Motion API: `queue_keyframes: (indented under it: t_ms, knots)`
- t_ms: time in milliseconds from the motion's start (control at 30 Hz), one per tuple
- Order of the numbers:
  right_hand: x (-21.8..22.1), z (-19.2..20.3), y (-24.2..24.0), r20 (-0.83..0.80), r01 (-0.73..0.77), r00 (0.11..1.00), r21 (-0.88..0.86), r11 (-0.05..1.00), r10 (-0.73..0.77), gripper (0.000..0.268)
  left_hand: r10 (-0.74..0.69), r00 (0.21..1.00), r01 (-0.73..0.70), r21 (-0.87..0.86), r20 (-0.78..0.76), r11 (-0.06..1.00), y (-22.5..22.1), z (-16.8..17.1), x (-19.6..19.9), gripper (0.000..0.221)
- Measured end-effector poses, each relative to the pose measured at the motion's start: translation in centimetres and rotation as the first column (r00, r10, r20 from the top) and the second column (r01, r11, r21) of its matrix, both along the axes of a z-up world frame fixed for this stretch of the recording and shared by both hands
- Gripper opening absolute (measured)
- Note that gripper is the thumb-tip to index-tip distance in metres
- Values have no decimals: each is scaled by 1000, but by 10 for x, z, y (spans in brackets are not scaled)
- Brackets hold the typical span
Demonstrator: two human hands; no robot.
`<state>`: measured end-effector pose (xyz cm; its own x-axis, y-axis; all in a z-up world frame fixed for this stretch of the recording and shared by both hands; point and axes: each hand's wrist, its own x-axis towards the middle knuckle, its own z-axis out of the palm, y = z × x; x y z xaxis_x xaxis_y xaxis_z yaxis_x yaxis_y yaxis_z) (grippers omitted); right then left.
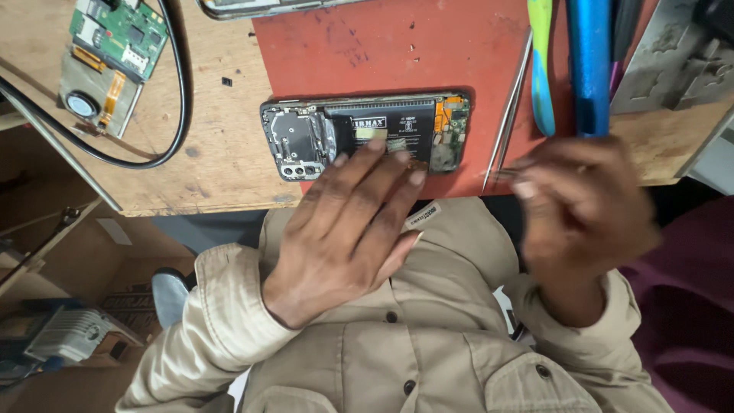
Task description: The person uses a screwdriver to remove screws from the internal frame of a disassembled smartphone. They then reassemble the device by aligning the screen and casing, followed by powering on the phone and navigating the interface to verify functionality.
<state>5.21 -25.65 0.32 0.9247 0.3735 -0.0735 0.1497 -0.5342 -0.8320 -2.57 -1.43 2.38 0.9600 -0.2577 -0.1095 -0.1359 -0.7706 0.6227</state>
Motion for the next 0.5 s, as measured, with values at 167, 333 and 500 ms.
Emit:
queue_keyframes:
  t_ms: [167, 333, 500]
  knots:
    - [1, -7, -2, -122, 112, 988, 124, 986, -97, 27, -44, 995, 61, 194, -89, 979, -13, -15, -5, 68]
    - [9, -8, 7, -103, -33, 994, 90, 995, 42, 27, -66, 996, 81, 281, -64, 956, -12, -21, -15, 63]
    - [19, -5, 23, -91, -111, 989, 39, 993, 114, 24, -109, 994, 103, 374, -4, 922, -9, -27, -16, 58]
